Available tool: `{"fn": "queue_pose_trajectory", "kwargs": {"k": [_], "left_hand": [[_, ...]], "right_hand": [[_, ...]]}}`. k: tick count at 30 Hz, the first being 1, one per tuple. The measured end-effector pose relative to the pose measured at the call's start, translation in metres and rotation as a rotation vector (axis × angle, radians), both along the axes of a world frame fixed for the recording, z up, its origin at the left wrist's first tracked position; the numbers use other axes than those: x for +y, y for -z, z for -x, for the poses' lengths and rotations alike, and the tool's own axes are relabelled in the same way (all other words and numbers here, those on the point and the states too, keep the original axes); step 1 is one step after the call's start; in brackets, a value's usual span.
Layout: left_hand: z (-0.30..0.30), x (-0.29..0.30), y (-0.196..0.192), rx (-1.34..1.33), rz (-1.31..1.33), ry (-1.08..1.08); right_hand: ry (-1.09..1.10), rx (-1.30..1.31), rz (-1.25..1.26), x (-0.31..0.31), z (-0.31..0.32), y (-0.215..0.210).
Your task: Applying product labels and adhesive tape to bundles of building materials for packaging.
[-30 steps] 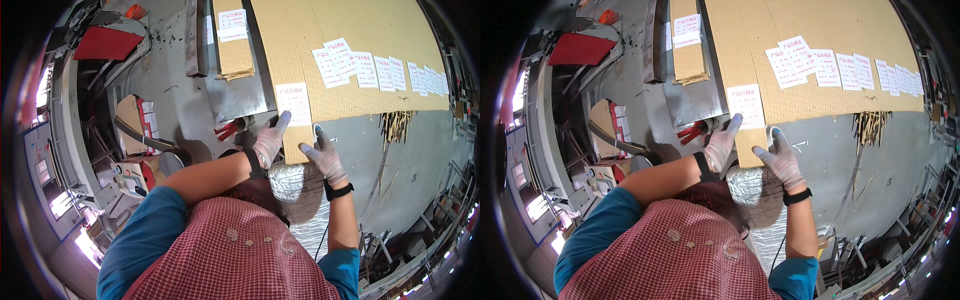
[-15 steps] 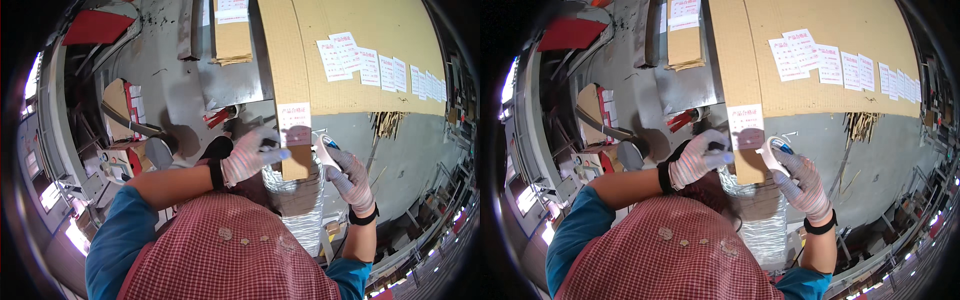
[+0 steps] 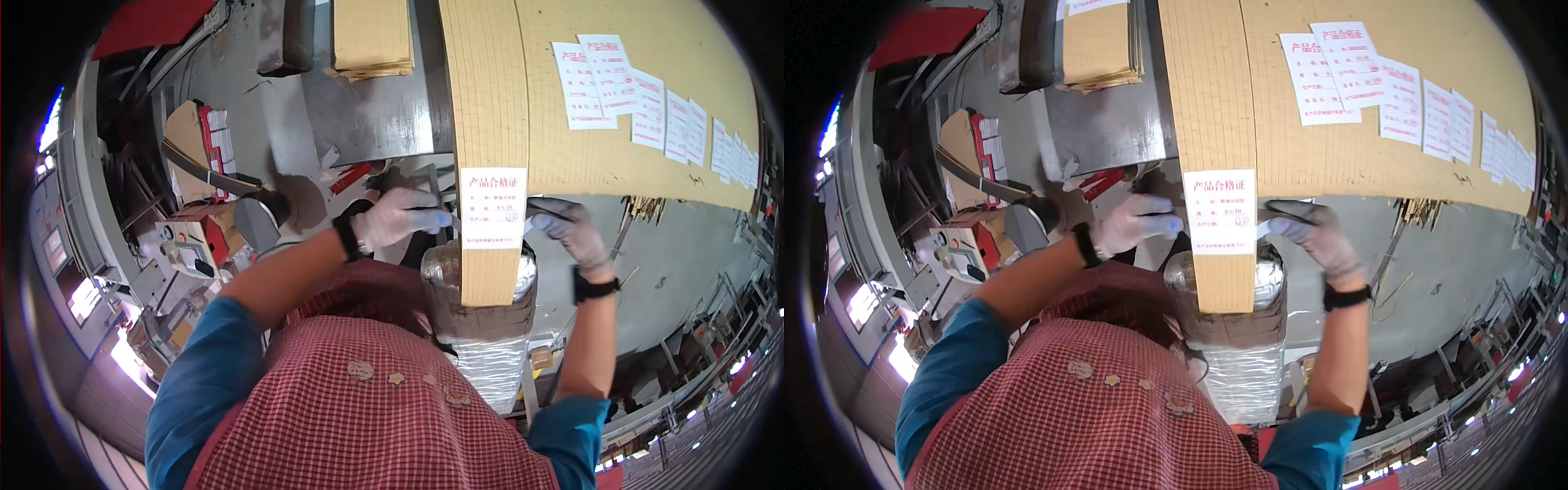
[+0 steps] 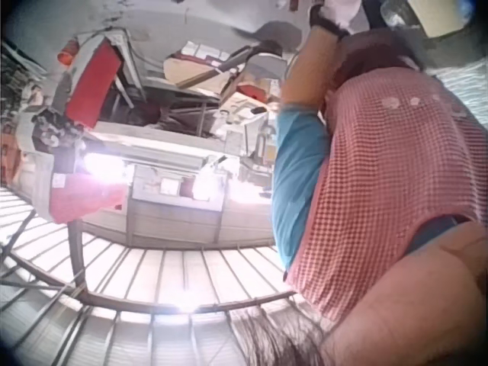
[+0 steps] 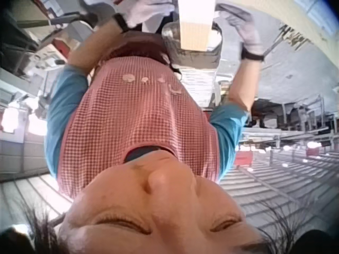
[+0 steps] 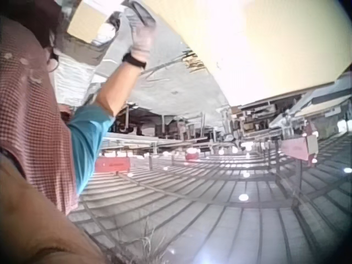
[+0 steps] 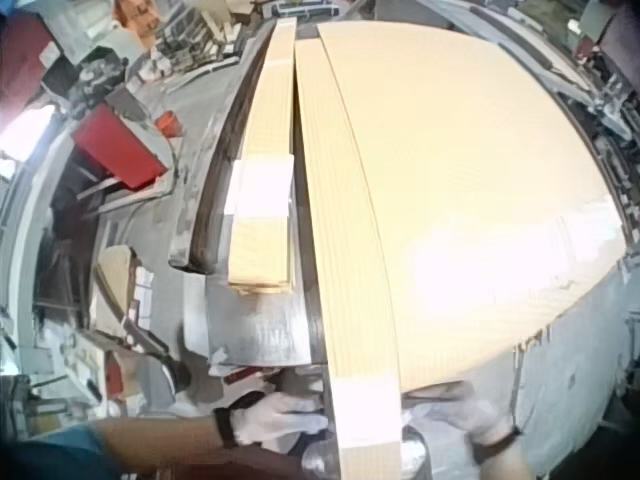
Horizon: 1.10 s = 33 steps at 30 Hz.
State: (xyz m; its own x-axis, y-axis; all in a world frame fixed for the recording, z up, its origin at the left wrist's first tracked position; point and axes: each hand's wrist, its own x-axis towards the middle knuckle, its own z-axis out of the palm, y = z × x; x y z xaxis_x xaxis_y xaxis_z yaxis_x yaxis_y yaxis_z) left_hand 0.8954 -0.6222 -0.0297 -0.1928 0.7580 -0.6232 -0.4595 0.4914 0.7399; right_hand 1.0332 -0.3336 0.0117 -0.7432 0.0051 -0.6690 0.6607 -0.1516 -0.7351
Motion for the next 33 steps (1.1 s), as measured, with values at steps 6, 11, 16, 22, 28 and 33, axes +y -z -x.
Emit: {"fn": "queue_pose_trajectory", "kwargs": {"k": [6, 11, 16, 22, 28, 33], "left_hand": [[-0.068, 0.027, 0.116, -0.689, -0.177, -0.337], [-0.053, 0.012, 0.082, -0.482, -0.112, -0.255], [0.016, -0.009, -0.017, 0.402, 0.387, 0.126], [-0.027, 0.015, -0.031, 0.064, -0.216, -0.323], [-0.027, 0.037, -0.025, 0.475, -0.256, 0.058], [-0.029, 0.029, -0.038, 0.74, 0.009, 0.244]], "right_hand": [[0.26, 0.174, 0.621, -0.024, -0.03, 0.076], [0.266, 0.331, -0.548, -0.092, -0.02, -0.04], [-0.014, 0.246, -0.973, -0.135, -0.02, -0.033], [0.007, 0.265, -1.034, -0.124, -0.026, -0.049], [-0.427, 0.468, -0.918, -0.096, 0.026, -0.13], [-0.317, 0.141, -0.905, -0.053, 0.012, -0.08]]}}
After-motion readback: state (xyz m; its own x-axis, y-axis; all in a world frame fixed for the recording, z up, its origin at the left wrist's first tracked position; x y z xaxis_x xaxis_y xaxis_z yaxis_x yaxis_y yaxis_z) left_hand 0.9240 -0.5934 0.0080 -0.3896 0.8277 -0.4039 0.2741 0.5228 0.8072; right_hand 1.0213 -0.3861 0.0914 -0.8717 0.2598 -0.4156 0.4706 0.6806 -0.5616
